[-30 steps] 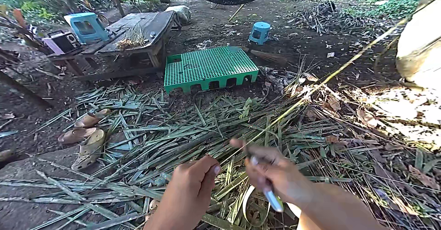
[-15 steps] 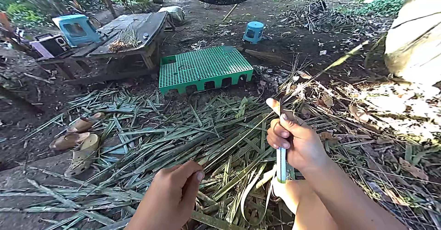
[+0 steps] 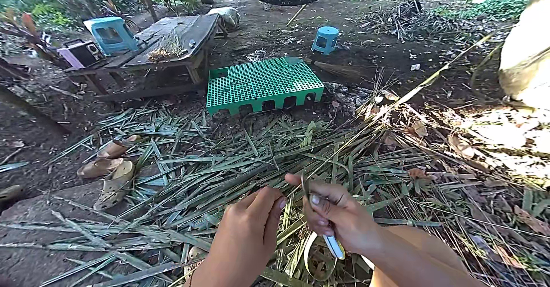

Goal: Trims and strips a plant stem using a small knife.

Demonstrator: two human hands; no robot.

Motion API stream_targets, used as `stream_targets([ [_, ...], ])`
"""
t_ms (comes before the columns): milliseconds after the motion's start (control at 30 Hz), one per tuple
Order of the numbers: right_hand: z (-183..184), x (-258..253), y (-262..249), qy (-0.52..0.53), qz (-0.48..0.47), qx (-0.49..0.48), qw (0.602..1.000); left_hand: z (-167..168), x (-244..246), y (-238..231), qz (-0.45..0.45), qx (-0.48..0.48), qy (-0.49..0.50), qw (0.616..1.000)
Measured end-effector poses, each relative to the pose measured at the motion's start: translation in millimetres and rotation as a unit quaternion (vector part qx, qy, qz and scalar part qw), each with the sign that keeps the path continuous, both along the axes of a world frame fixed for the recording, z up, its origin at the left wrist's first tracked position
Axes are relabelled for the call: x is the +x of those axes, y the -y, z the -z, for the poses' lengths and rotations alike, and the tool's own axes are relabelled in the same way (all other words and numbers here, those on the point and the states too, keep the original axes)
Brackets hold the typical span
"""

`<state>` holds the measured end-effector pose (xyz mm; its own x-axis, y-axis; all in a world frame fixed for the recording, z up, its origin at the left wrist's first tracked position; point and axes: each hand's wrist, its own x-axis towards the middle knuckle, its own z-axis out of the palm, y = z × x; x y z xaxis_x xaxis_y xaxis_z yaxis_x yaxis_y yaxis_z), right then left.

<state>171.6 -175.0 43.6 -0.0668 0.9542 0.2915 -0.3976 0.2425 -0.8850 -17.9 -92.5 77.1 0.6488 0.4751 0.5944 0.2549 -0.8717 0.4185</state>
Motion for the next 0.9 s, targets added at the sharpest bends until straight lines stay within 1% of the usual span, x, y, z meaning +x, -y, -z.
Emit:
stream_targets([
  [167, -5.1, 28.0, -4.3, -0.039, 0.086, -0.008, 0.996, -1.7, -3.3, -2.5, 0.001, 0.018, 0.0, 1.0],
  [400, -14.5, 50.4, -6.8, -0.087, 0.195, -0.024, 0.977, -2.7, -6.0, -5.8, 0.003, 0.018, -0.006, 1.0],
  [467, -17.1, 50.3, -5.8, -0.094, 0.212, -0.03, 0.972, -2.7, -6.1, -5.8, 0.003, 0.017, -0.01, 1.0],
  [533, -15.5, 45.3, -3.0, -0.071, 0.192, -0.022, 0.979, -1.0, -5.8, -5.4, 0.004, 0.012, -0.01, 1.0],
  [567, -13.8, 40.1, -0.6, -0.046, 0.162, -0.018, 0.986, -0.3, -5.4, -5.1, 0.007, 0.004, -0.009, 1.0],
  [667, -8.4, 14.1, 4.9, 0.014, 0.017, -0.003, 1.0, 0.5, -3.1, -2.5, 0.024, -0.032, -0.005, 0.999],
  [733, -4.2, 0.1, 5.0, 0.008, -0.045, 0.002, 0.999, 0.0, -2.8, -0.6, 0.031, -0.048, -0.001, 0.998],
  [800, -4.4, -0.9, 4.8, -0.004, -0.038, -0.006, 0.999, -0.7, -4.7, -0.5, 0.031, -0.05, 0.002, 0.998],
  [900, -9.9, 18.1, 2.6, -0.026, 0.053, -0.027, 0.998, -1.9, -9.3, -2.4, 0.027, -0.045, 0.006, 0.999],
])
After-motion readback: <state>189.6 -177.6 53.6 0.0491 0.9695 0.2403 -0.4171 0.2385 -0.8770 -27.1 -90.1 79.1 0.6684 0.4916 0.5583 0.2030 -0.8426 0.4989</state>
